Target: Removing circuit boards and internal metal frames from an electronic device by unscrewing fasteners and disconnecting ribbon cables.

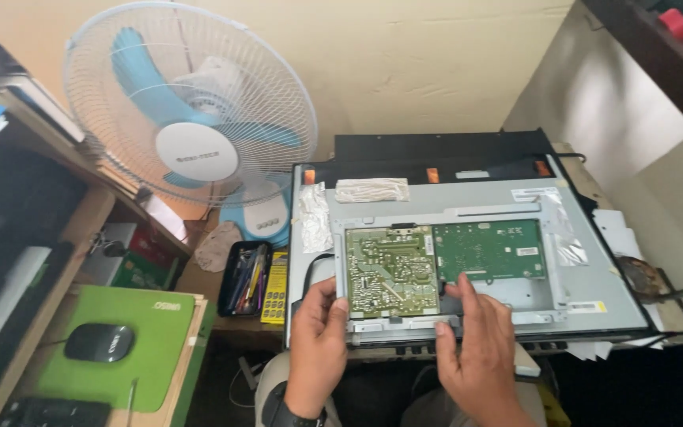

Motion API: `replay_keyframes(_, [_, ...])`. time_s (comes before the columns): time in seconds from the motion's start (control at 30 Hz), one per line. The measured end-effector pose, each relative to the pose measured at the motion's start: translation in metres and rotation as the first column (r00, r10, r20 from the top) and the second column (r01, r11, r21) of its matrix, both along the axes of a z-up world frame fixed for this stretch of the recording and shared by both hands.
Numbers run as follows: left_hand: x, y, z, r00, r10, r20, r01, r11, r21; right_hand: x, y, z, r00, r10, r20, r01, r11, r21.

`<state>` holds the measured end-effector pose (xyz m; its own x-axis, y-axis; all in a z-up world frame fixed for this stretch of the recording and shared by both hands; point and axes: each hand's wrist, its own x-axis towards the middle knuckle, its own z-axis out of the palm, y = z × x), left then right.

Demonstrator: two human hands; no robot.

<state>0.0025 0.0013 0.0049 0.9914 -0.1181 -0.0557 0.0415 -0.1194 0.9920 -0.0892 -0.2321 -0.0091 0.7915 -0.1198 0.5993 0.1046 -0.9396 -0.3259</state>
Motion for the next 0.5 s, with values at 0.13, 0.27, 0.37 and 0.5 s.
replay_keyframes(0.13, [0.000,0.000,-0.003,0.999,0.016,-0.028,-0.017,0.999,-0.048,-0.001,0.002,0.004,0.999,0.015,0.031,-0.015,1.000,0.011])
replay_keyframes(0.27, [0.000,0.000,-0.005,0.996,0.030,-0.083,-0.036,0.997,-0.067,-0.001,0.003,0.010,1.000,0.014,0.012,-0.014,1.000,0.018])
replay_keyframes(0.37, [-0.001,0.001,-0.005,0.994,0.030,-0.104,-0.037,0.997,-0.067,-0.004,0.004,-0.002,0.999,-0.010,0.034,0.004,0.986,0.167])
replay_keyframes(0.5, [-0.001,0.000,-0.001,0.989,0.050,-0.143,-0.057,0.997,-0.042,-0.004,0.003,-0.001,0.992,0.066,0.108,-0.094,0.956,0.278])
